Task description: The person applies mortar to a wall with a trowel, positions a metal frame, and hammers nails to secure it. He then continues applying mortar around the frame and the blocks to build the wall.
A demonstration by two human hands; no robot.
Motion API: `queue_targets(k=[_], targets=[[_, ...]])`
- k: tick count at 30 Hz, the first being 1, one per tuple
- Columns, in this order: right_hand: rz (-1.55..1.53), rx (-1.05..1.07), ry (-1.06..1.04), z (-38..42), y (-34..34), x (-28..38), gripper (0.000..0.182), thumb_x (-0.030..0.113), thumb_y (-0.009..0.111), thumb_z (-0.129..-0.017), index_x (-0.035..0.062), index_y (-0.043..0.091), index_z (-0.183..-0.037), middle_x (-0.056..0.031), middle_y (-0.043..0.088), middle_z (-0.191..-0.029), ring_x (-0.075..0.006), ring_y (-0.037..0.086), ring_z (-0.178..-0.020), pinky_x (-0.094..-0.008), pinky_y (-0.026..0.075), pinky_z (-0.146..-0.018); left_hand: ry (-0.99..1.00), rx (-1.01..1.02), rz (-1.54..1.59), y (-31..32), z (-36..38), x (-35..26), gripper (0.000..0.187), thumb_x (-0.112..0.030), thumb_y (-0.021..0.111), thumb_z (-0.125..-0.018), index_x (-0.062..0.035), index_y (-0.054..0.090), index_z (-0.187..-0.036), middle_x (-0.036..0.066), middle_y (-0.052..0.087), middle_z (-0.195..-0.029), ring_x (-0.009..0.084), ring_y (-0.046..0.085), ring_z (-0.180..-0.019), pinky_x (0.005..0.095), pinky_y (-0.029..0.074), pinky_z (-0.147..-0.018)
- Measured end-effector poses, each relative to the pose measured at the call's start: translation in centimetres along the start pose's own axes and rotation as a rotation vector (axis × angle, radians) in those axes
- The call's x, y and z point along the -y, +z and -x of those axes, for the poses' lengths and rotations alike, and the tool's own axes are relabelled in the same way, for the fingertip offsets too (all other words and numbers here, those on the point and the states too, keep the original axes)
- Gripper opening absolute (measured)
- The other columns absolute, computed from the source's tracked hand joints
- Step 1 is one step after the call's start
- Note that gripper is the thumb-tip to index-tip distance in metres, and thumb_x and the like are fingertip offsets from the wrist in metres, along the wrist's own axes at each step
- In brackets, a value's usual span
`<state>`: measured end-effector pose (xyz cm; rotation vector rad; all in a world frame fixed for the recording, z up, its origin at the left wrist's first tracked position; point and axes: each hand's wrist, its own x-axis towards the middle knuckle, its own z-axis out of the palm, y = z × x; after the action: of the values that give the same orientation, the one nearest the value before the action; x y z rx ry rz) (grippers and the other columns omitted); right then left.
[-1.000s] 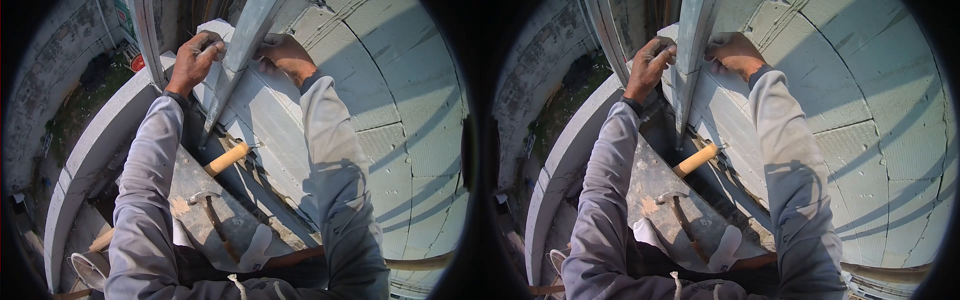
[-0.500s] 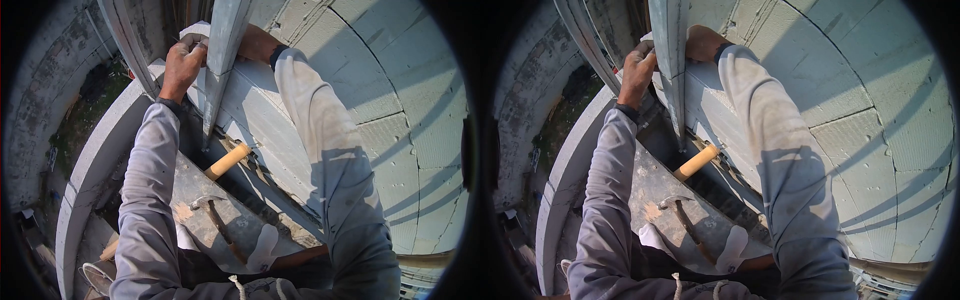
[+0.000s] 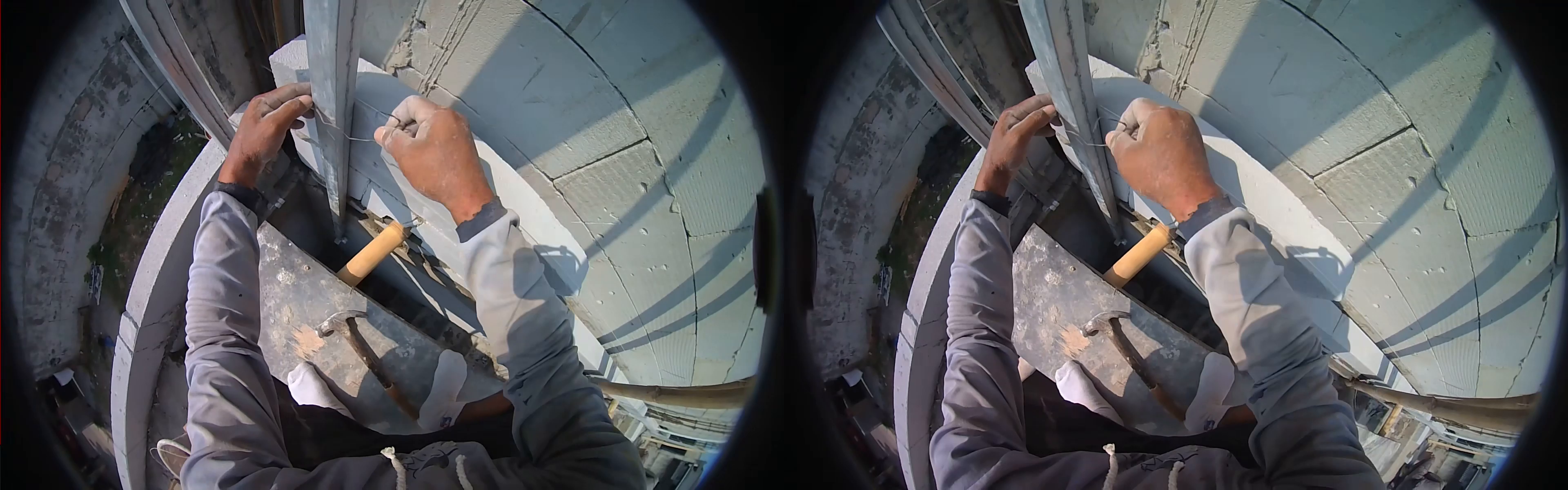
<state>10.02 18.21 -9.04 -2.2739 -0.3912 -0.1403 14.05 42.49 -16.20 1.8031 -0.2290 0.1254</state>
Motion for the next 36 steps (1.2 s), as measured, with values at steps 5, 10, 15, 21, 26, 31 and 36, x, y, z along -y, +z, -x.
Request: queue_targets(k=[5,10,15,21,26,31,36], targets=[[-0.156,0.052,-0.065,4.2,6.3,-0.5,0.016,0.012,0.070,-0.083,-0.0005,0.061,-0.077,-0.0134,0.066,-0.074,-0.0265,0.065,-0.067,-0.0358,0.049,-0.064,-0.025,0.023,-0.064,-0.4,0.2,-0.2,0.041,-0.032,0.059,-0.091,-0.0041,0.068,-0.121,0.009,0.069,-0.097,0.0187,0.063,-0.089,0.0332,0.051,-0.078],[-0.303,-0.022,-0.164,4.4,12.1,0.1,0.014,0.009,0.070,-0.081,-0.0009,0.060,-0.078,-0.0172,0.064,-0.076,-0.0368,0.063,-0.073,-0.0418,0.049,-0.067,-0.085,0.084,-0.087,-0.5,0.4,-1.2,0.035,-0.029,0.061,-0.094,-0.0032,0.067,-0.116,0.003,0.065,-0.092,0.0130,0.062,-0.082,0.0293,0.050,-0.073],[-0.327,-0.029,-0.206,3.0,13.7,0.8,0.014,0.010,0.068,-0.081,-0.0013,0.061,-0.078,-0.0199,0.064,-0.080,-0.0408,0.063,-0.078,-0.0452,0.049,-0.070,-0.109,-0.021,-0.188,-0.3,0.1,-1.7,0.035,-0.015,0.056,-0.087,0.0021,0.068,-0.115,0.007,0.065,-0.080,0.0150,0.057,-0.070,0.0301,0.049,-0.069],[-0.219,-0.021,-0.177,2.3,14.1,0.9,0.013,0.010,0.066,-0.080,-0.0018,0.063,-0.079,-0.0235,0.065,-0.082,-0.0435,0.063,-0.080,-0.0463,0.050,-0.071,0.113,-0.161,-0.316,0.9,-1.1,-0.5,0.030,-0.014,0.057,-0.082,0.0022,0.070,-0.104,0.015,0.070,-0.090,0.0242,0.064,-0.081,0.0345,0.050,-0.079],[-0.228,-0.001,-0.112,2.4,14.4,0.3,0.010,0.009,0.065,-0.077,-0.0010,0.065,-0.080,-0.0245,0.066,-0.080,-0.0428,0.065,-0.082,-0.0478,0.052,-0.076,0.146,-0.219,-0.394,1.2,-0.9,-0.4,0.031,-0.016,0.058,-0.082,0.0026,0.070,-0.104,0.016,0.071,-0.095,0.0247,0.067,-0.084,0.0339,0.051,-0.081],[-0.189,0.059,-0.058,2.3,14.5,-0.1,0.013,0.009,0.065,-0.077,-0.0017,0.068,-0.084,-0.0259,0.067,-0.083,-0.0431,0.066,-0.083,-0.0461,0.053,-0.076,0.131,-0.203,-0.437,1.1,-1.0,-0.9,0.031,-0.016,0.058,-0.082,0.0035,0.070,-0.103,0.016,0.071,-0.096,0.0252,0.067,-0.083,0.0344,0.051,-0.080],[-0.169,0.104,-0.014,1.8,14.7,0.2,0.015,0.009,0.065,-0.080,-0.0021,0.071,-0.088,-0.0270,0.068,-0.085,-0.0430,0.066,-0.083,-0.0446,0.053,-0.076,0.063,-0.243,-0.394,1.5,-1.1,-0.7,0.031,-0.016,0.057,-0.081,0.0041,0.070,-0.101,0.016,0.071,-0.093,0.0241,0.066,-0.082,0.0339,0.050,-0.080]])
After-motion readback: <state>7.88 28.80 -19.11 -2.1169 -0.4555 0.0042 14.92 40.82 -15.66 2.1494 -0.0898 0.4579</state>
